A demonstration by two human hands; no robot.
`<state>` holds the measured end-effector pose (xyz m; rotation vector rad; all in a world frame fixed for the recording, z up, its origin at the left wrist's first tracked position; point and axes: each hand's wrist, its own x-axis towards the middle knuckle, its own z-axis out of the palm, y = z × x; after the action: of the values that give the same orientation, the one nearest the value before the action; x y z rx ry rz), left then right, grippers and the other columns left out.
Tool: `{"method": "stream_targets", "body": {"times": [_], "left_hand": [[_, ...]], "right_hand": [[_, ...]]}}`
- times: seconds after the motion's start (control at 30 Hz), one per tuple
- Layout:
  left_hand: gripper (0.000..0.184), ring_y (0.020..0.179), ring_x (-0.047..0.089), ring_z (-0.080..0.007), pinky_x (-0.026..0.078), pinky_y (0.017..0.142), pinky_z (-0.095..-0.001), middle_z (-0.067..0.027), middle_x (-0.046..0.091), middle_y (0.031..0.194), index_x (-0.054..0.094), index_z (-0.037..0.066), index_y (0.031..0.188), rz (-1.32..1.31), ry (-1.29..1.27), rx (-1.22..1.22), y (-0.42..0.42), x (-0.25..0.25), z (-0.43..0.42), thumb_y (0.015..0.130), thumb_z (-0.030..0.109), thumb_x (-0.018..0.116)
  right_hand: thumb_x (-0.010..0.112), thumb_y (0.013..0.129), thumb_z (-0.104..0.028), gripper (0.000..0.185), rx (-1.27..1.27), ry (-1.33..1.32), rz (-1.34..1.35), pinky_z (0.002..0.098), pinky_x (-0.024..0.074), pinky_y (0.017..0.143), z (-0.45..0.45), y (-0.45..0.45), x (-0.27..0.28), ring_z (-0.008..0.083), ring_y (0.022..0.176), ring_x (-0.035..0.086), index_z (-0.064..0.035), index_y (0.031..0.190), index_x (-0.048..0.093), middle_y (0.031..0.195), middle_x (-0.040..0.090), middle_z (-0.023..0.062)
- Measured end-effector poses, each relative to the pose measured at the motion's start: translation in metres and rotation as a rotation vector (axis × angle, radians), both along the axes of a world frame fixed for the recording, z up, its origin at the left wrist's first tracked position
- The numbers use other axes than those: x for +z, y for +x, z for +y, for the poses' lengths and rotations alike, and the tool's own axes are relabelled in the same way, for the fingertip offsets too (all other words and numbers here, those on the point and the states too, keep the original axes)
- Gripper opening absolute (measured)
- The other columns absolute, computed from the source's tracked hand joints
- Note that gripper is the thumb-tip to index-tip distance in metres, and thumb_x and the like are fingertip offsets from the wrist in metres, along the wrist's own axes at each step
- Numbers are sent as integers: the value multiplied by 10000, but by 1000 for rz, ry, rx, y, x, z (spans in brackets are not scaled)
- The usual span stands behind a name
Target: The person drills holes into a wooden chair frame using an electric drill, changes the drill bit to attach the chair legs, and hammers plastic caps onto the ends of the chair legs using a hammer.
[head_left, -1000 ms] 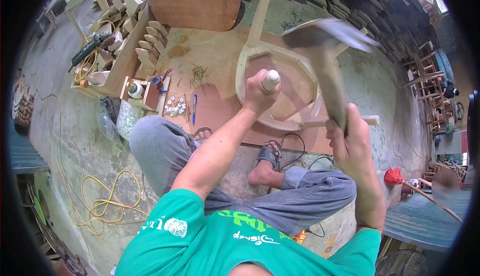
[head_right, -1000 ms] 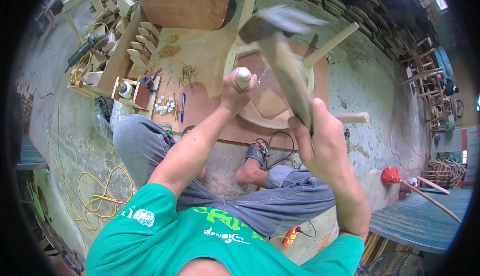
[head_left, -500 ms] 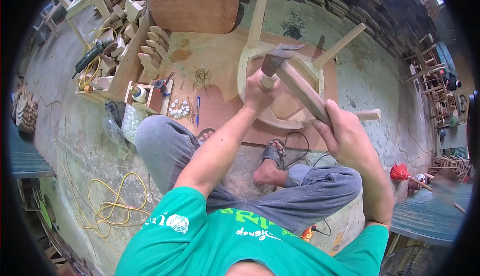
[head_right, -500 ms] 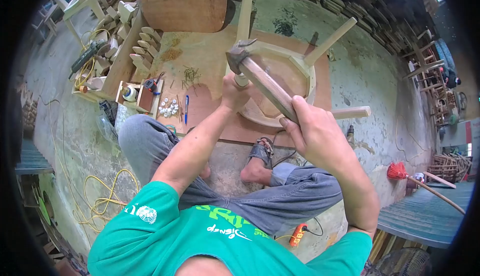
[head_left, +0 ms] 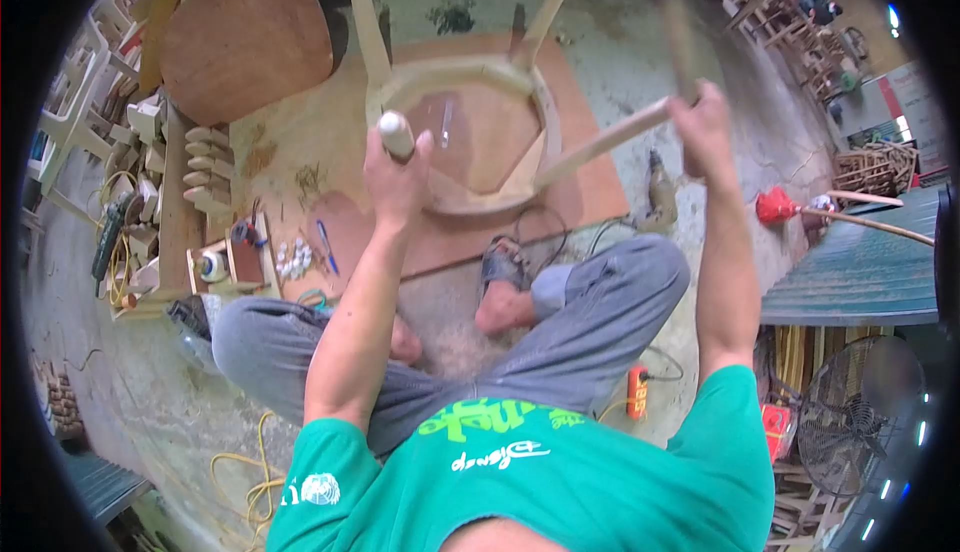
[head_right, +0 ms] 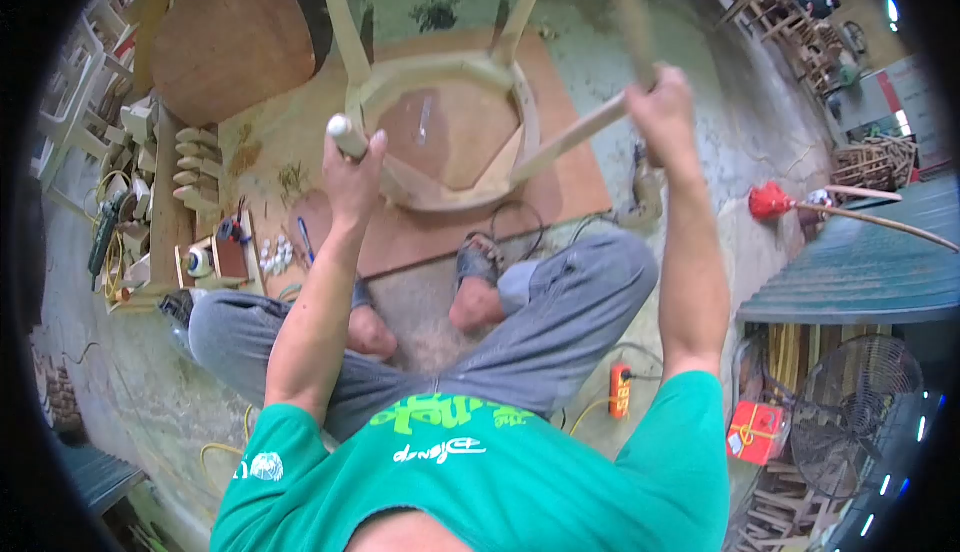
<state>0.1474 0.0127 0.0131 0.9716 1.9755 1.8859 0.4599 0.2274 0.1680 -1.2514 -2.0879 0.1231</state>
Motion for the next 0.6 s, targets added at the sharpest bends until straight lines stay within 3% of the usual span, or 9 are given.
{"method": "stream_targets", "body": {"times": [0.1, 0.13, 0.17, 0.2, 0.27, 0.33, 0.43, 0.57, 0.6], "left_hand": [[536, 1155, 491, -330, 386, 982, -455, -193, 495, 1262, 444, 35, 1249, 59, -21, 200, 21, 3, -4, 818, 183, 726], [763, 1356, 291, -399, 246, 1114, -492, -255, 269, 1457, 251, 14, 1418, -52, -11, 103, 30, 12, -9, 824, 165, 704], [813, 1375, 264, -405, 223, 1131, -488, -264, 245, 1471, 200, 10, 1443, -51, 13, 108, 40, 9, -7, 823, 165, 702], [864, 1393, 237, -411, 199, 1149, -484, -273, 221, 1485, 149, 6, 1467, -50, 34, 116, 50, 3, -5, 822, 164, 701], [1016, 1456, 97, -415, 88, 1193, -473, -293, 108, 1537, -31, -15, 1508, -68, 31, 87, 56, -1, -4, 813, 148, 692], [1029, 1458, 83, -421, 82, 1192, -477, -302, 94, 1539, -49, -17, 1506, -84, 51, 106, 60, 0, 0, 807, 138, 690], [1044, 1463, 60, -423, 71, 1191, -479, -307, 67, 1544, -83, -22, 1502, -76, 51, 141, 61, 6, 6, 806, 131, 680], [1041, 1465, 49, -420, 65, 1191, -474, -301, 34, 1551, -107, -27, 1497, -55, 36, 194, 68, 9, 11, 812, 135, 660], [1031, 1465, 49, -415, 57, 1193, -468, -298, 27, 1550, -107, -27, 1496, -84, 68, 216, 63, 11, 13, 813, 127, 650]], "right_hand": [[667, 818, -144, 380, -51, -486, 459, 362, 525, 723, 34, 25, -2, 255, 908, 646, 97, 1101, 591, 1024, 662, 175], [662, 831, -151, 377, 5, -568, 696, 358, 534, 731, 51, 32, -18, 242, 925, 644, 95, 1106, 585, 1042, 662, 171], [656, 844, -159, 375, 67, -645, 931, 353, 544, 740, 63, 34, -25, 230, 942, 641, 92, 1112, 580, 1060, 661, 168], [516, 921, -112, 378, 100, -711, 955, 409, 565, 903, 75, 36, -30, 309, 1037, 640, 165, 1176, 478, 1248, 599, 232], [477, 935, -133, 418, 185, -798, 1014, 404, 566, 893, 93, 39, -42, 318, 1087, 622, 168, 1225, 463, 1272, 583, 243], [412, 960, -203, 505, 348, -926, 1035, 417, 533, 949, 107, 39, -50, 331, 1148, 590, 158, 1312, 431, 1297, 566, 256], [422, 960, -203, 481, 480, -1041, 1180, 407, 513, 953, 92, 29, -56, 311, 1028, 641, 137, 1297, 469, 1201, 631, 244], [422, 948, -261, 482, 607, -991, 916, 371, 467, 938, 78, 27, -51, 270, 952, 642, 141, 1130, 617, 1025, 684, 193], [460, 929, -273, 469, 482, -903, 868, 343, 453, 914, 75, 30, -53, 248, 925, 635, 133, 1042, 665, 962, 689, 179]]}}
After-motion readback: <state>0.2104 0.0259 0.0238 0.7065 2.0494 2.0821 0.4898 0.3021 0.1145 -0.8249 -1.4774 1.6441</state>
